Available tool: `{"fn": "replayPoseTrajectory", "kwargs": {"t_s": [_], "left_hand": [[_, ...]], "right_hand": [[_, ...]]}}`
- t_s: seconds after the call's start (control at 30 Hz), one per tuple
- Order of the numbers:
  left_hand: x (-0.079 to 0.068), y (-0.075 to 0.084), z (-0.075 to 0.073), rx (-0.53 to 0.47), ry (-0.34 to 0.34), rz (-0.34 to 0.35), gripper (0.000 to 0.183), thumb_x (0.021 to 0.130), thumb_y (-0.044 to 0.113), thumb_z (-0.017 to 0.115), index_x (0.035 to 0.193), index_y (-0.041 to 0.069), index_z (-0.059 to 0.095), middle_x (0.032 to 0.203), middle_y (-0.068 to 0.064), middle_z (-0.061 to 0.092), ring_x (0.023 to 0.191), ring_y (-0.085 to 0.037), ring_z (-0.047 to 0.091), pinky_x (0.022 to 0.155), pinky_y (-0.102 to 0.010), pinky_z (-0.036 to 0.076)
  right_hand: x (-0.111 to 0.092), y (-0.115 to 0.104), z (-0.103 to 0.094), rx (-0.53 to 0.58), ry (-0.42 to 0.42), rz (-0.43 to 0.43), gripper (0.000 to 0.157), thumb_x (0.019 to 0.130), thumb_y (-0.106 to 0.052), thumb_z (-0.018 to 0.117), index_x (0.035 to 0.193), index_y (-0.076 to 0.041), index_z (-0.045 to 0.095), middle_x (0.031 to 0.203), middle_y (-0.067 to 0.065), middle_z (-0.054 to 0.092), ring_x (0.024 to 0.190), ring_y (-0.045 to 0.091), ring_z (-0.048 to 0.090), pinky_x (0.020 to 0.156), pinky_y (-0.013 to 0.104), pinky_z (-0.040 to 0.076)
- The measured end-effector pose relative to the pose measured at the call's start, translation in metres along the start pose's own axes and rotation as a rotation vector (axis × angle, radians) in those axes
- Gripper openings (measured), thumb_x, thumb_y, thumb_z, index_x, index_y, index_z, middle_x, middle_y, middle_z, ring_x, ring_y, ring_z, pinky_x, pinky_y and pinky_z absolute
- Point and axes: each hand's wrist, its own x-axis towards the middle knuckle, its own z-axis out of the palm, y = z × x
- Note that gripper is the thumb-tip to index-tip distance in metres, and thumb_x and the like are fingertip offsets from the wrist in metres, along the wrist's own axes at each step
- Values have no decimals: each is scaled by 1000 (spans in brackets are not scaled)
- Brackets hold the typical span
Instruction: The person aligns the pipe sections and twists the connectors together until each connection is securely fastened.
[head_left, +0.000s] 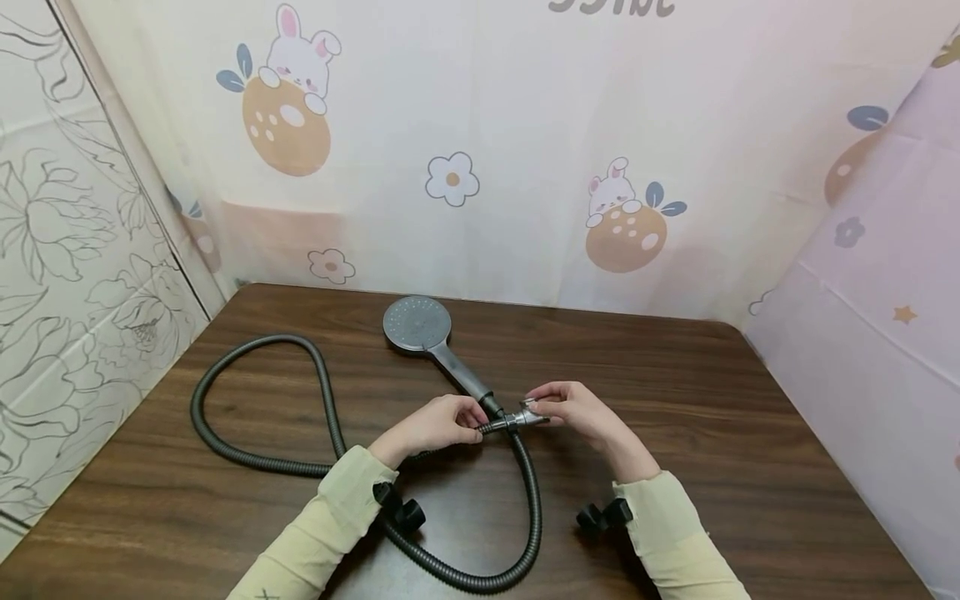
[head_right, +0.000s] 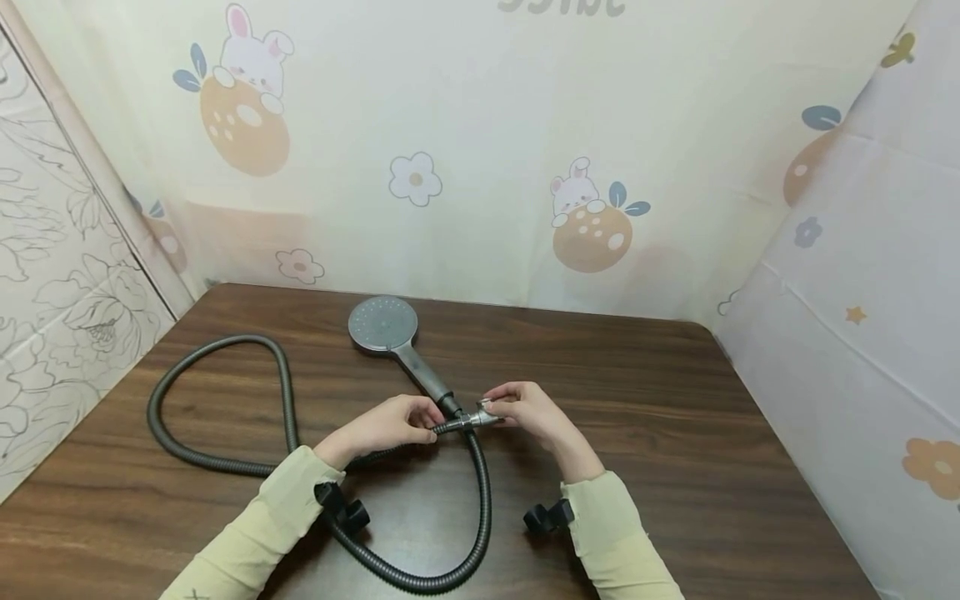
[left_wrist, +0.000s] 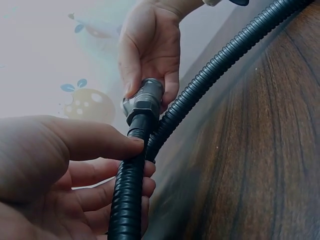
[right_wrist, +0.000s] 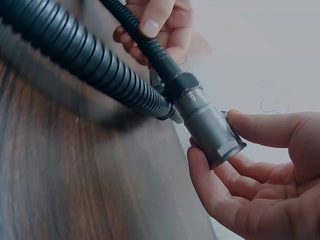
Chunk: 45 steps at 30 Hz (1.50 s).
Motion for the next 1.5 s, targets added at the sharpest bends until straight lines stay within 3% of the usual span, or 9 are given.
{"fn": "replayPoseTrajectory", "kwargs": {"t_s": [0.13, 0.5, 0.83, 1.5], "left_hand": [[0, 0, 1, 4, -9, -2, 16, 78, 6, 67, 93, 4, 63, 79, 0, 62, 75, -7, 55, 68, -20, 45], [2, -1, 3, 23, -23, -6, 14, 78, 8, 67, 92, 6, 66, 82, -1, 66, 75, -5, 56, 67, -20, 45], [0, 1, 3, 50, -25, -14, 14, 77, 8, 68, 91, 6, 66, 79, 0, 66, 72, -4, 55, 65, -19, 44], [0, 1, 5, 69, -96, 1, 15, 74, 6, 70, 89, 7, 66, 76, 2, 62, 70, -5, 54, 62, -19, 42]], "right_hand": [[-1, 1, -2, -65, 11, 33, 39, 86, -20, 62, 114, 6, 56, 93, 6, 64, 80, 10, 57, 78, 31, 48], [2, 11, -4, -21, -40, 71, 38, 88, -15, 60, 115, 11, 53, 95, 10, 60, 79, 11, 58, 78, 33, 51], [0, 11, -1, -82, 18, 106, 34, 85, -19, 63, 110, 4, 59, 96, 10, 59, 81, 14, 55, 77, 31, 50], [-7, 14, -6, -126, -85, 14, 37, 83, -15, 65, 111, 8, 56, 96, 12, 60, 79, 11, 56, 73, 30, 50]]}}
